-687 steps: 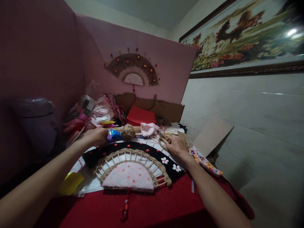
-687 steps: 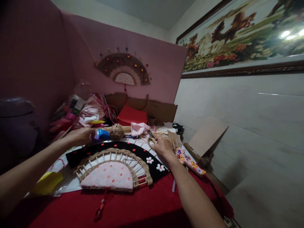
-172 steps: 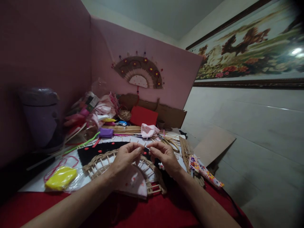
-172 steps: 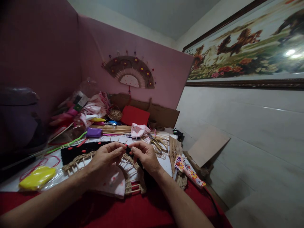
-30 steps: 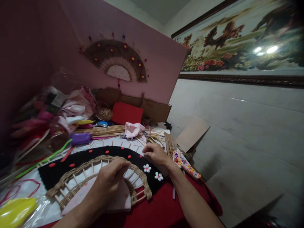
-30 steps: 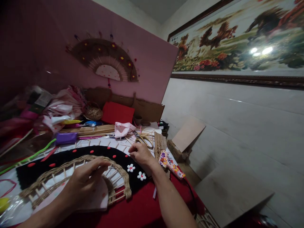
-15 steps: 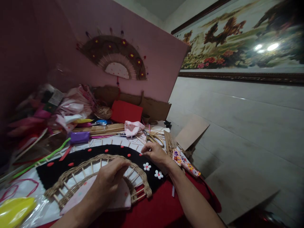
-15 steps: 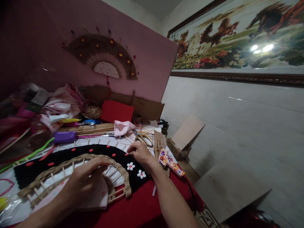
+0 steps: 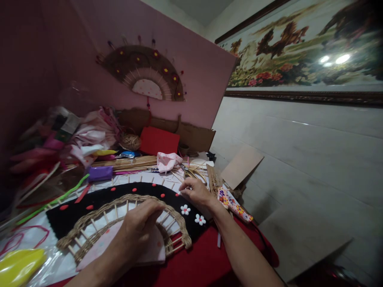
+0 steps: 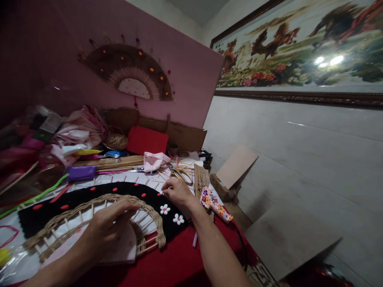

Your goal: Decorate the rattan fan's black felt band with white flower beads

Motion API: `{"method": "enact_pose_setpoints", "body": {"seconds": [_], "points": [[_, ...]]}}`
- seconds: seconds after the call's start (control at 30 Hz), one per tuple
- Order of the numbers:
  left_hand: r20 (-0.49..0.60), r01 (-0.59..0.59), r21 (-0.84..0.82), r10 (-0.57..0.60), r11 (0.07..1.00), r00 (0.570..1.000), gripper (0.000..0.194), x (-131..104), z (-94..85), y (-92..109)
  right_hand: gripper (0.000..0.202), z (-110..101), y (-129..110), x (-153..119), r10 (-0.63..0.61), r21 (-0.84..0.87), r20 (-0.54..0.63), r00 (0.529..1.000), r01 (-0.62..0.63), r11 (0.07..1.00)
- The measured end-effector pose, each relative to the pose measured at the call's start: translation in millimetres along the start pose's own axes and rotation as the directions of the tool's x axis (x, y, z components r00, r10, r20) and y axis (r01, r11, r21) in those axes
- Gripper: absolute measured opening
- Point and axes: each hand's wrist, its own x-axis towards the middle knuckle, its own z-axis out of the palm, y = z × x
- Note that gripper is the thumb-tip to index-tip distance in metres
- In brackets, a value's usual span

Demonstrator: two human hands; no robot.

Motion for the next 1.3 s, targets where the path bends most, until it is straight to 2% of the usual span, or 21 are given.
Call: {"method": "enact_pose_setpoints", "body": {"seconds": [0.37,0.87,1.1,1.3], "points": [[-0.006,-0.038,0.01,0.038,0.999,0.999,0.022,0.3,0.3,0.3,0.007,4.6,-0.4,0.4,-0.003,-0.044,0.045,0.999,0.005,0.999],[0.002,-0.017,-0.001,0.017,1.0,1.0,0.021,-1.2,2.3,-2.0,0.032,-0.4,-4.6,-3.4,-0.074,-0.186,0.044,0.996,0.081,0.979],[0.02,-0.004,-0.014,0.004,1.0,1.0,0.022,-1.1,1.4,-0.1,0.035,-4.2,-6.7,-4.9,-0.086,-0.207,-0.044,0.995,0.075,0.976],[0.031,0.011,-0.017,-0.011,1.0,0.999,0.022,-2.1,2.9,-2.8,0.037,-4.8,-11.2,-6.1,-0.09,-0.203,0.006,0.996,0.089,0.975]]}}
